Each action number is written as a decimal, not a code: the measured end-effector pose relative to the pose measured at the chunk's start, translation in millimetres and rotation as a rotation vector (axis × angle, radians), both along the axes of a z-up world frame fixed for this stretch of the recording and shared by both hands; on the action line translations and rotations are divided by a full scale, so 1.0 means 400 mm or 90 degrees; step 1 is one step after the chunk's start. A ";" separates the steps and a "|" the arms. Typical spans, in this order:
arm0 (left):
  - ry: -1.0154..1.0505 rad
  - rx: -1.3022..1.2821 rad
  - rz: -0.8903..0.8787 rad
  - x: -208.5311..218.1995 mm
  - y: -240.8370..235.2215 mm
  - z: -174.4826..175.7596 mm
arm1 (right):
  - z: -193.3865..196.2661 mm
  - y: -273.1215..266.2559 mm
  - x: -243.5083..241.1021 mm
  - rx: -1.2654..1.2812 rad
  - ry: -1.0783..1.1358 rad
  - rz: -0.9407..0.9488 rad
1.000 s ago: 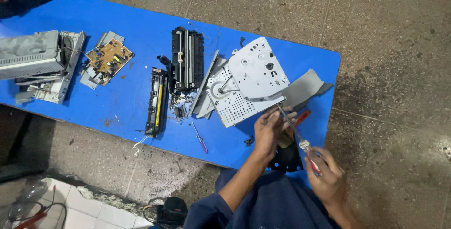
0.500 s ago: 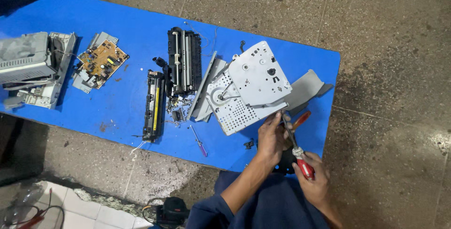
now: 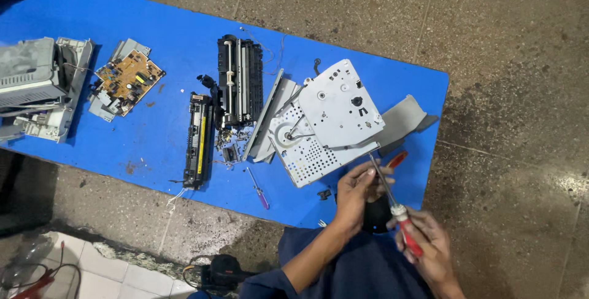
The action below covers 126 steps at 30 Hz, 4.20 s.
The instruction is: The person disassembles a white electronic device on a blue table using a screwdriver. They remove screws, separate casing parts, and place components on the table.
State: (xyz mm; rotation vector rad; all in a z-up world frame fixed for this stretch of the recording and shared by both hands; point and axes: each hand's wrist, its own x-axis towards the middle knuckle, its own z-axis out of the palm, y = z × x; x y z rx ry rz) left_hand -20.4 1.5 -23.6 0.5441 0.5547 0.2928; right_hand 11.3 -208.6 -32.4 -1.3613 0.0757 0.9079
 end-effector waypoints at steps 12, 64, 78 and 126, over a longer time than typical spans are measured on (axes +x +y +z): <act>-0.067 0.016 -0.047 0.018 -0.036 -0.018 | 0.061 -0.036 0.194 -0.052 0.213 0.162; 0.325 1.252 0.218 0.025 0.059 -0.001 | 0.113 0.028 0.205 -0.046 0.104 0.181; 0.241 1.457 0.153 -0.013 0.088 -0.027 | 0.090 0.091 0.172 -0.122 -0.291 0.259; 0.349 1.547 0.267 0.051 0.127 -0.097 | 0.151 0.078 0.147 -0.220 -1.039 0.259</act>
